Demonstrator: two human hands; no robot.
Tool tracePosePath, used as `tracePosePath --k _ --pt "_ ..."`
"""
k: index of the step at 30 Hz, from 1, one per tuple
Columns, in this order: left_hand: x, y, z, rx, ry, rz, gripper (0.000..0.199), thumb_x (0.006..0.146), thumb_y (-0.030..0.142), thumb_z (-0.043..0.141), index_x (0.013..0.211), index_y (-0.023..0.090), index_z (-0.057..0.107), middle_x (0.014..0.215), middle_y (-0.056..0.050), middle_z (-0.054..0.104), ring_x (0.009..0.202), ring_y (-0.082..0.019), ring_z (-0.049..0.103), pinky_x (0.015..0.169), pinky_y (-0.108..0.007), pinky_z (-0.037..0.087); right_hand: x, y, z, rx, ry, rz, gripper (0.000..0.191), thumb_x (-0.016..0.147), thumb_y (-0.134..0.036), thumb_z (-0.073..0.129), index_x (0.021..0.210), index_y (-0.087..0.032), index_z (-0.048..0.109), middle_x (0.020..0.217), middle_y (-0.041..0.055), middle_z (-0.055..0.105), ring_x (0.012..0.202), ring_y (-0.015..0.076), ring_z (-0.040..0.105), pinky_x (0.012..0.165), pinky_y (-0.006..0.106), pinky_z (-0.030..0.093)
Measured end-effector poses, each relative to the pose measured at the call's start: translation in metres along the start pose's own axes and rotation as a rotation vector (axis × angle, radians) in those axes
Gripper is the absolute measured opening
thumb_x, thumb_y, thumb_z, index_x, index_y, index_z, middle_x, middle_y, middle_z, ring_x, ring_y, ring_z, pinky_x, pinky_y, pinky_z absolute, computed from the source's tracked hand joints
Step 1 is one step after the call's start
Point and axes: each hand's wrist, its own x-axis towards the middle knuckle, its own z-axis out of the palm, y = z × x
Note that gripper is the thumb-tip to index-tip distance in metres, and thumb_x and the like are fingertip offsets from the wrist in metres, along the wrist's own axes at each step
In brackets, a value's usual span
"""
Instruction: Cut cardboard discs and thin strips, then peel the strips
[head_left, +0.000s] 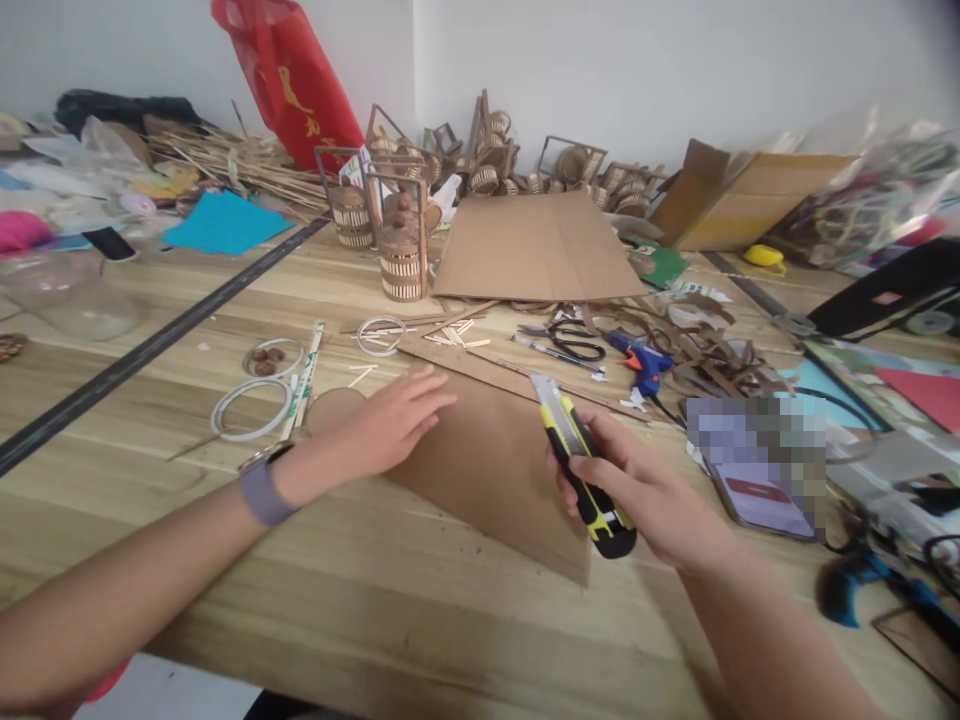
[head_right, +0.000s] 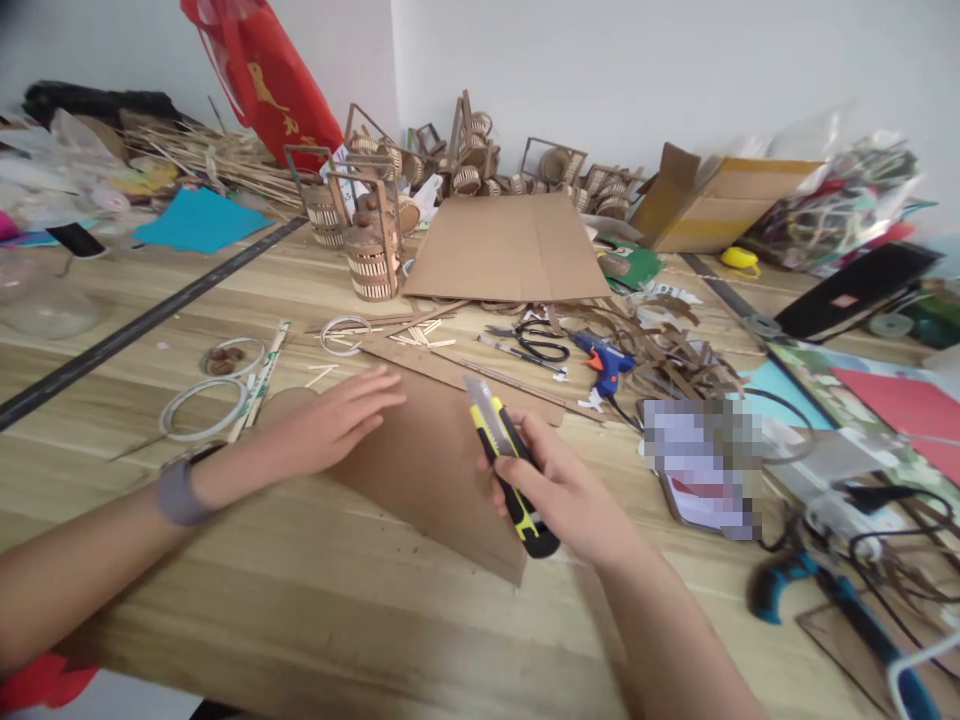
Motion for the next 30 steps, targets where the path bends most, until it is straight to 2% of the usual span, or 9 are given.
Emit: tracePosePath --k 2,4,7,10,13,16,30 --pt "0.014 -0.005 0.005 0.055 0.061 0.008 0.038 0.103 0.021 0.034 0.132 0.016 0.057 0.147 -0.015 0.052 0.144 -0.028 0.038 0.116 -0.05 0.036 0.001 -0.007 0.009 -0.29 -0.103 0.008 0.018 0.094 -0.042 0.047 0.093 -0.023 0.046 0.069 -0.0038 0.058 0.054 0.0129 0.056 0.051 0.025 0.044" --pt "0.026 -0.006 0.013 0.08 0.059 0.063 0.036 0.102 0.02 0.036 0.131 0.014 0.058 0.145 -0.016 0.054 0.144 -0.029 0.038 0.115 -0.05 0.037 0.004 -0.012 0.022 -0.621 -0.146 -0.011 0.019 0.099 -0.037 0.042 0.087 -0.023 0.048 0.065 -0.0028 0.058 0.056 0.0145 0.056 0.053 0.026 0.039" --pt "0.037 -0.001 0.025 0.092 0.014 0.123 0.037 0.104 0.024 0.037 0.134 0.01 0.055 0.149 -0.019 0.05 0.146 -0.031 0.034 0.117 -0.05 0.034 0.01 -0.012 0.04 -1.019 -0.215 -0.019 0.011 0.098 -0.025 0.049 0.09 -0.02 0.053 0.079 0.0052 0.07 0.07 0.0201 0.065 0.057 0.027 0.035" --pt "0.039 0.005 0.037 0.088 -0.065 0.133 0.044 0.105 0.033 0.037 0.142 0.011 0.047 0.155 -0.018 0.042 0.149 -0.03 0.028 0.119 -0.05 0.028 0.014 -0.01 0.053 -1.226 -0.312 -0.012 0.009 0.098 -0.024 0.052 0.095 -0.017 0.058 0.089 0.0095 0.074 0.079 0.0255 0.07 0.057 0.029 0.033" --pt "0.038 0.008 0.044 0.081 -0.124 0.113 0.05 0.106 0.041 0.035 0.147 0.014 0.042 0.159 -0.015 0.036 0.15 -0.028 0.025 0.12 -0.049 0.024 0.015 -0.01 0.059 -1.348 -0.35 -0.004 0.012 0.1 -0.025 0.05 0.098 -0.018 0.059 0.087 0.0079 0.074 0.079 0.0271 0.072 0.053 0.029 0.03" --pt "0.036 0.01 0.046 0.089 -0.127 0.094 0.053 0.106 0.043 0.034 0.149 0.013 0.041 0.16 -0.015 0.034 0.151 -0.027 0.023 0.121 -0.046 0.021 0.016 -0.011 0.063 -1.422 -0.368 0.0 0.015 0.102 -0.027 0.047 0.1 -0.019 0.059 0.086 0.007 0.075 0.078 0.0274 0.073 0.051 0.029 0.029" --pt "0.038 0.014 0.044 0.071 -0.124 0.065 0.053 0.105 0.043 0.038 0.148 0.012 0.043 0.159 -0.014 0.035 0.149 -0.027 0.027 0.121 -0.044 0.021 0.021 -0.013 0.069 -1.481 -0.377 0.01 0.014 0.1 -0.024 0.048 0.098 -0.019 0.06 0.079 0.0076 0.075 0.067 0.025 0.072 0.045 0.028 0.031"
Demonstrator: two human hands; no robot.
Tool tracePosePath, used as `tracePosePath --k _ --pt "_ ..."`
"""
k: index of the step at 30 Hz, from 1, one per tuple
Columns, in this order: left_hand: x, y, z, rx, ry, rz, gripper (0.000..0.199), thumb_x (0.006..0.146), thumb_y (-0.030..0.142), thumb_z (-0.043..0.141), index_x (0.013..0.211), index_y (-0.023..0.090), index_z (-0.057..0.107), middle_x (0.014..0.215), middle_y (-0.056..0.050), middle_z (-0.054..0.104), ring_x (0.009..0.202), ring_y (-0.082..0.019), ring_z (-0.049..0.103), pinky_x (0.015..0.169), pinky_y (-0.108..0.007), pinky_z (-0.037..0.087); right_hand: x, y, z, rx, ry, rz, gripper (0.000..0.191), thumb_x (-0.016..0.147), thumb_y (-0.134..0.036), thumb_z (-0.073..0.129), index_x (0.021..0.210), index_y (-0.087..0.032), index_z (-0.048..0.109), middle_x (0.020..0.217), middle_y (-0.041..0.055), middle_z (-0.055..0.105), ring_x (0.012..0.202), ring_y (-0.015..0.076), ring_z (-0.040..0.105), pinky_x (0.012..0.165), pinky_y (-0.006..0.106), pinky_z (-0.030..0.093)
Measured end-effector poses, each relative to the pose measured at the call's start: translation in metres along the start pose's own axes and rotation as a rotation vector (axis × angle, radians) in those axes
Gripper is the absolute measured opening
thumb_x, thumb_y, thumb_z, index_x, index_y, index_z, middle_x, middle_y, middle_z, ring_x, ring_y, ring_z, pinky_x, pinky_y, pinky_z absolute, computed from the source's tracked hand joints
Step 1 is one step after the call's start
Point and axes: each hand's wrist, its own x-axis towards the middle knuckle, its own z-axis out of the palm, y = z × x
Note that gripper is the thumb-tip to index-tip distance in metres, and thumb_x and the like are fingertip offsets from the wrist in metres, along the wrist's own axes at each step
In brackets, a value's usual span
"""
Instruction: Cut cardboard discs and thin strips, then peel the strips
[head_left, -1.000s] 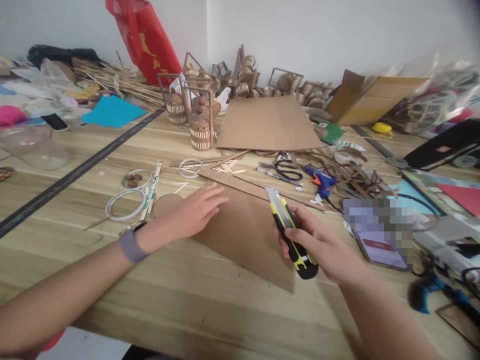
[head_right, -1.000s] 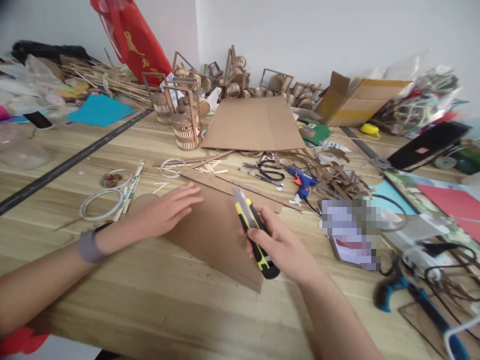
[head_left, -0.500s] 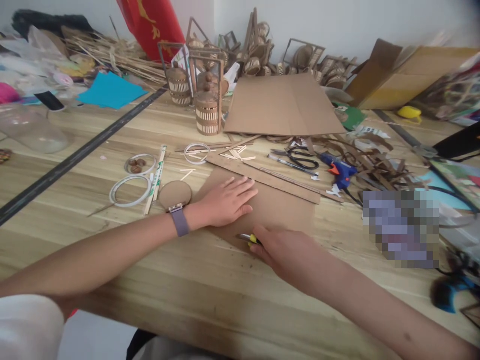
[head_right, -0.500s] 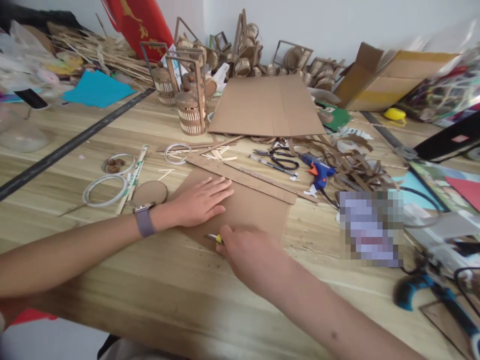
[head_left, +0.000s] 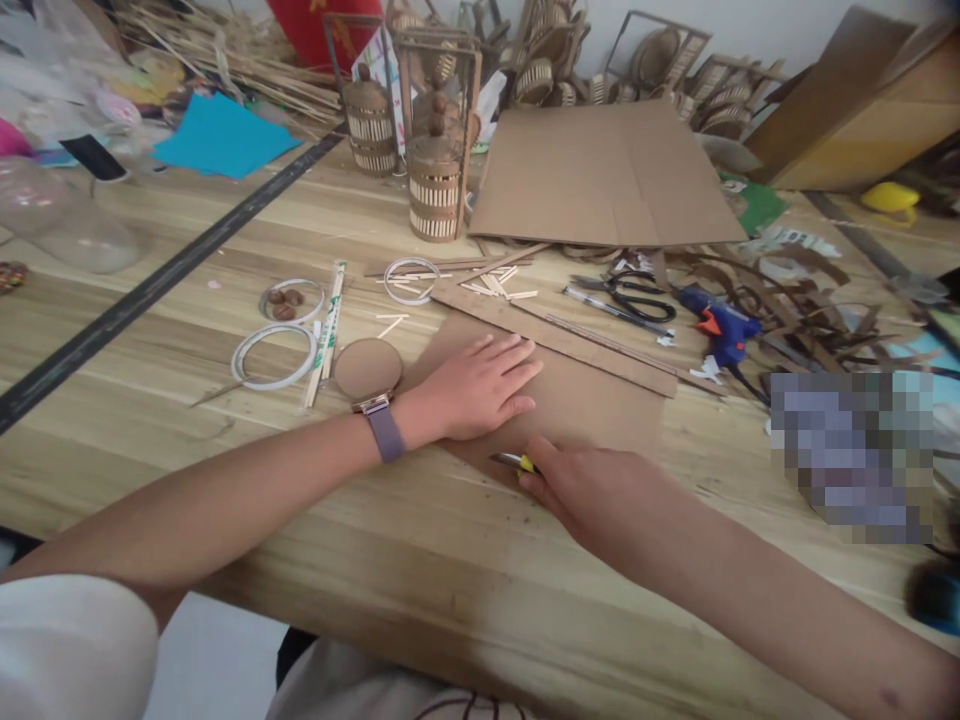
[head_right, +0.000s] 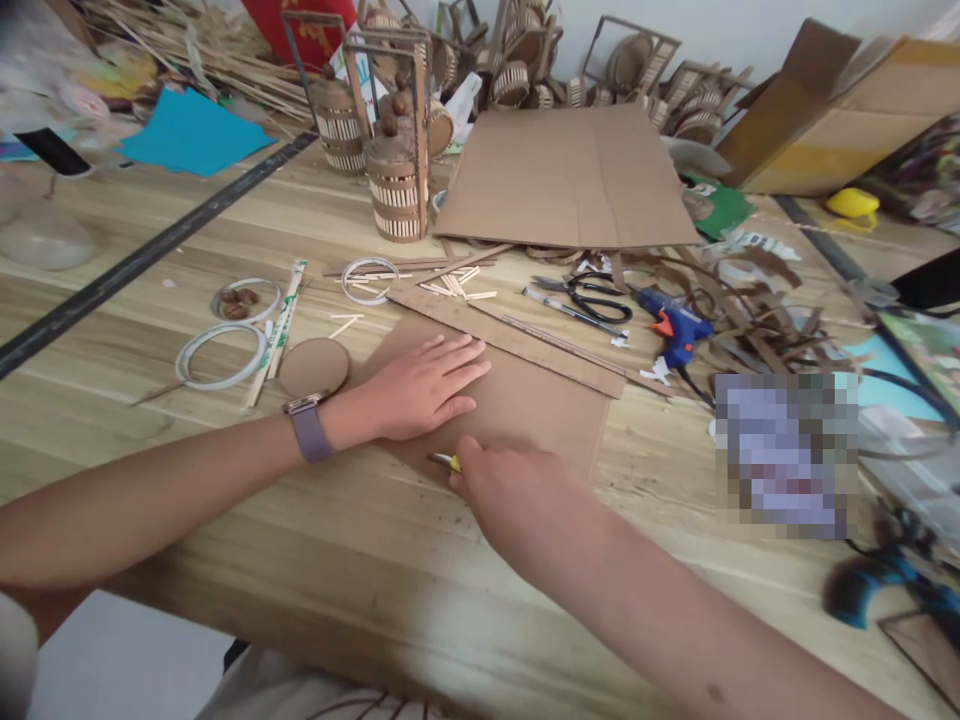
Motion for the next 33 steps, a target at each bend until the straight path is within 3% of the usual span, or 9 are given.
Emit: tracePosePath --k 7,17,25,33 --pt "0.001 0.001 0.0 0.01 0.007 0.014 0.051 0.105 0.042 0.039 0.146 0.012 0.045 0.158 -0.014 0.038 0.149 -0.027 0.028 0.12 -0.044 0.022 -0.001 -0.005 -0.011 -0.024 -0.09 0.041 0.015 0.102 -0.024 0.046 0.098 -0.018 0.059 0.079 0.008 0.075 0.07 0.026 0.074 0.045 0.028 0.026" --pt "0.0 0.0 0.001 0.003 0.039 0.03 0.05 0.105 0.041 0.039 0.145 0.011 0.047 0.157 -0.015 0.039 0.148 -0.027 0.03 0.12 -0.044 0.023 -0.002 -0.009 -0.007 -0.094 -0.075 0.005 0.009 0.096 -0.016 0.05 0.1 -0.017 0.058 0.076 0.008 0.074 0.066 0.0249 0.074 0.042 0.027 0.028" --pt "0.0 0.0 0.001 0.006 0.04 0.027 0.051 0.105 0.041 0.038 0.146 0.012 0.045 0.158 -0.014 0.038 0.148 -0.026 0.03 0.12 -0.042 0.02 -0.002 -0.019 -0.026 -0.192 -0.188 -0.015 0.029 0.079 0.001 0.057 0.103 -0.016 0.062 0.077 0.0067 0.073 0.067 0.0259 0.075 0.041 0.027 0.029" --pt "0.0 0.001 -0.001 -0.009 0.033 0.021 0.051 0.105 0.041 0.04 0.146 0.011 0.046 0.158 -0.014 0.038 0.148 -0.028 0.03 0.121 -0.043 0.021 0.001 -0.022 -0.023 -0.266 -0.11 -0.041 0.041 0.071 0.005 0.058 0.107 -0.014 0.065 0.073 0.0079 0.072 0.054 0.0247 0.07 0.036 0.028 0.03"
